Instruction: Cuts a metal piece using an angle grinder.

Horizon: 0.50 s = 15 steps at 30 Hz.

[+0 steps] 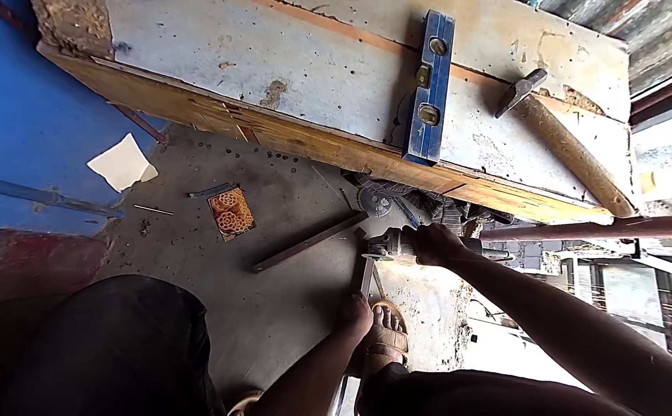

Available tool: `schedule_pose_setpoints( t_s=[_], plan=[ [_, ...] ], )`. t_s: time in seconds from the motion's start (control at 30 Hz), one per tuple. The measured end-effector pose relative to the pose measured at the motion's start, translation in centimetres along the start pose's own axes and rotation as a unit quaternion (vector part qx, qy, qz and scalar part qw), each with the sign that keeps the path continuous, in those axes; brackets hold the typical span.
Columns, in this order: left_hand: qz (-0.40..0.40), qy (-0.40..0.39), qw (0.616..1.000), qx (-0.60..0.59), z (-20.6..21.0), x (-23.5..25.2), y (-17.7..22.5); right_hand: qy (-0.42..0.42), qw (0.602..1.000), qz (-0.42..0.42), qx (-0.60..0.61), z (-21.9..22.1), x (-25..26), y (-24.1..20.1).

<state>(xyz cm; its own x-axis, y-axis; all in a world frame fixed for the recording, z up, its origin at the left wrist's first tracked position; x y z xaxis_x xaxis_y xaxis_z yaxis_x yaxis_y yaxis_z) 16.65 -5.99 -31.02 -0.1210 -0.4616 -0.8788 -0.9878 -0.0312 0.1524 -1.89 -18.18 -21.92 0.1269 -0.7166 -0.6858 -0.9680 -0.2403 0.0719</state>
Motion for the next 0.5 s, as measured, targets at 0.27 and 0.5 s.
schedule_pose_setpoints(
  t_s=[0.27, 0.5],
  plan=[
    [-0.003, -0.007, 1.0, -0.003, 0.41, 0.47, 0.18, -0.019, 1.0, 0.001, 0.02, -0.14, -0.03, 0.06],
    [-0.002, -0.013, 1.0, -0.002, 0.15, 0.2, 0.22, -0.004, 1.0, 0.0, 0.012, -0.06, -0.01, -0.11]
  ],
)
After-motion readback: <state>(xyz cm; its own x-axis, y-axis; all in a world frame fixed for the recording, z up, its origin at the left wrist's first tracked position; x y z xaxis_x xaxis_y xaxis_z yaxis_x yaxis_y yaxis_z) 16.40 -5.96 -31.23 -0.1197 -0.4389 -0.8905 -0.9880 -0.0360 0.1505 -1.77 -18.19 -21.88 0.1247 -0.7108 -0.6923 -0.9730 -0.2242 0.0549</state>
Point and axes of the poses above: each hand's wrist, its own x-axis towards the middle knuckle, its own z-axis out of the palm, y = z × x, the point moved 4 cm from there along x, towards the middle knuckle, and after that the axes turned 4 degrees about x, right-handed, at the moved point
